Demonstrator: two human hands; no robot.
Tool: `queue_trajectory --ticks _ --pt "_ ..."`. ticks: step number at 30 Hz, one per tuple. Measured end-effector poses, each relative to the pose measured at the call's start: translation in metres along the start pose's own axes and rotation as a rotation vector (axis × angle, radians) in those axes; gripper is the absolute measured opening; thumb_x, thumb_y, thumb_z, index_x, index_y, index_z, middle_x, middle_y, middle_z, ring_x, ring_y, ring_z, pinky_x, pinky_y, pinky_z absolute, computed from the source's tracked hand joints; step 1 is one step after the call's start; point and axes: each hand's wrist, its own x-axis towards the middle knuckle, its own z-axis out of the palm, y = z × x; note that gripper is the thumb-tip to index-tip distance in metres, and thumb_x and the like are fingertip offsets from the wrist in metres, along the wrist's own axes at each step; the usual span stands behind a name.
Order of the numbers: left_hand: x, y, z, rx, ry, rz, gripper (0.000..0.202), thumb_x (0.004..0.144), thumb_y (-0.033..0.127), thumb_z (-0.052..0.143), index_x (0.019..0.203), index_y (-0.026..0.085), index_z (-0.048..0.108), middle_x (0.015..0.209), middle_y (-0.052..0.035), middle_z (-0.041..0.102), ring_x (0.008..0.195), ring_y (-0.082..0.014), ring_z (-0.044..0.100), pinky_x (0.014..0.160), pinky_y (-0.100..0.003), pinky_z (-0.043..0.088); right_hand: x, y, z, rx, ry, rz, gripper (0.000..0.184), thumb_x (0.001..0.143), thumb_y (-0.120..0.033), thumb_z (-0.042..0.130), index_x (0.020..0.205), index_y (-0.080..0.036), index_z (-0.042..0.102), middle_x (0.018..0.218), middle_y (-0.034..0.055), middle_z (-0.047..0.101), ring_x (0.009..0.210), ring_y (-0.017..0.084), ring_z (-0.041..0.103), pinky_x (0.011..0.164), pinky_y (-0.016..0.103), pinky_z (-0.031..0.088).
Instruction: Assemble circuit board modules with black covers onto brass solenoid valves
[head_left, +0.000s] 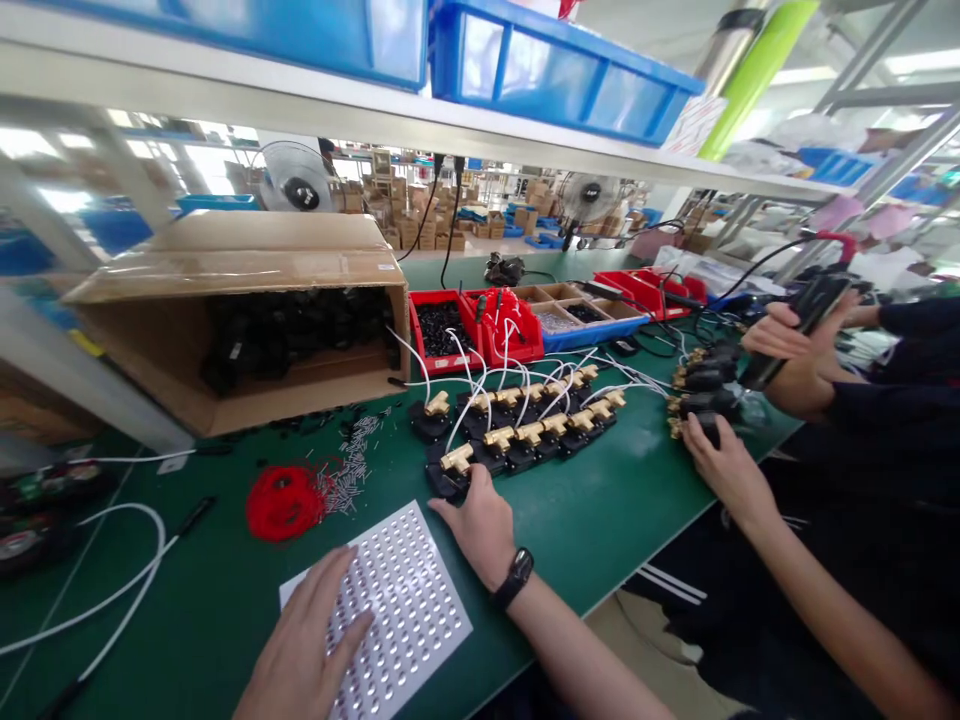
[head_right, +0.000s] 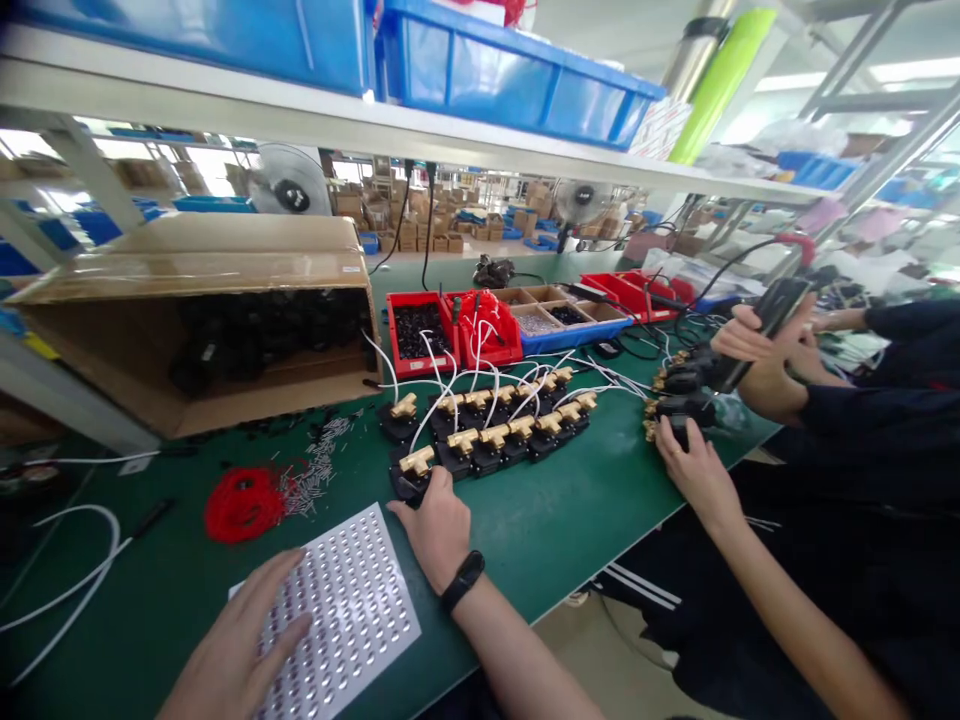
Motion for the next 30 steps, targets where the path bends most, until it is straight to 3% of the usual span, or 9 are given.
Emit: queue_trajectory --ticks 2,4,8,12,16,20,25,28,30 --pt "0.017 0.013 -0.007 -0.135 0.070 -0.029 0.056 0.082 0.050 0.039 0.129 0.019 0.041 0.134 -0.0098 0.044 0.121 -0.0272 0.044 0.101 -0.049 0.038 -0.005 0.004 -0.009 -0.015 -0.018 -0.025 0.056 0.070 -0.039 0.068 0.115 -0.015 0.043 0.095 0.0090 0.065 0.084 0.028 0.065 0.067 0.035 0.050" --pt "0.039 0.028 -0.013 -0.308 0.119 -0.051 0.058 0.081 0.053 0.042 0.128 0.019 0.041 0.133 -0.0112 0.044 0.120 -0.0274 0.044 0.099 -0.050 0.039 -0.008 0.009 -0.021 -0.022 0.019 -0.103 0.065 0.071 -0.032 0.068 0.126 -0.017 0.037 0.111 0.0110 0.060 0.089 0.026 0.064 0.071 0.034 0.052" --pt "0.103 0.053 -0.013 -0.723 0.195 -0.085 0.054 0.080 0.054 0.046 0.121 0.019 0.046 0.127 -0.0123 0.048 0.117 -0.0257 0.046 0.099 -0.045 0.039 -0.003 0.010 -0.040 -0.142 0.047 -0.413 0.073 0.073 -0.021 0.066 0.135 -0.029 0.029 0.145 0.0093 0.028 0.096 0.024 0.062 0.069 0.031 0.055" --pt "0.177 0.062 0.013 -0.895 0.374 -0.113 0.048 0.084 0.050 0.042 0.120 0.018 0.045 0.128 -0.0120 0.046 0.120 -0.0227 0.042 0.104 -0.041 0.031 0.007 -0.002 -0.030 -0.393 -0.063 -0.659 0.066 0.077 -0.013 0.058 0.136 -0.023 0.030 0.147 0.0142 0.021 0.075 0.020 0.067 0.054 0.029 0.055" --pt "0.222 0.064 0.045 -0.908 0.366 -0.057 0.045 0.086 0.051 0.038 0.113 0.017 0.050 0.122 -0.0110 0.052 0.116 -0.0221 0.046 0.103 -0.039 0.032 0.009 -0.001 -0.018 -0.446 -0.023 -0.656 0.056 0.079 -0.007 0.051 0.131 -0.019 0.038 0.143 0.0169 0.027 0.066 0.016 0.066 0.049 0.027 0.055" --pt "0.237 0.078 0.067 -0.901 0.313 0.004 0.049 0.087 0.054 0.032 0.106 0.015 0.055 0.110 -0.0104 0.058 0.106 -0.0216 0.053 0.096 -0.037 0.040 0.019 0.008 -0.023 -0.386 -0.007 -0.596 0.051 0.078 -0.007 0.052 0.126 -0.023 0.044 0.142 0.0136 0.033 0.065 0.018 0.065 0.049 0.029 0.055" --pt "0.242 0.099 0.077 -0.865 0.318 0.016 0.053 0.090 0.052 0.023 0.116 0.015 0.051 0.121 -0.0111 0.053 0.116 -0.0203 0.046 0.103 -0.036 0.033 0.035 0.012 -0.035 -0.334 -0.087 -0.577 0.053 0.081 -0.007 0.044 0.131 -0.028 0.041 0.144 0.0094 0.029 0.067 0.018 0.066 0.054 0.030 0.055" --pt "0.227 0.102 0.073 -0.845 0.406 -0.028 0.056 0.090 0.052 0.022 0.127 0.013 0.040 0.133 -0.0139 0.041 0.126 -0.0222 0.036 0.109 -0.039 0.024 0.029 0.026 -0.047 -0.055 -0.106 -0.573 0.053 0.083 -0.014 0.046 0.135 -0.025 0.036 0.146 0.0098 0.025 0.092 0.024 0.064 0.069 0.033 0.056" --pt "0.208 0.100 0.069 -0.831 0.408 -0.015 0.056 0.090 0.051 0.024 0.133 0.015 0.032 0.138 -0.0136 0.036 0.128 -0.0230 0.033 0.109 -0.041 0.022 0.022 0.044 -0.058 0.215 -0.053 -0.526 0.044 0.087 -0.022 0.045 0.131 -0.024 0.043 0.141 0.0078 0.036 0.111 0.024 0.055 0.085 0.035 0.052"
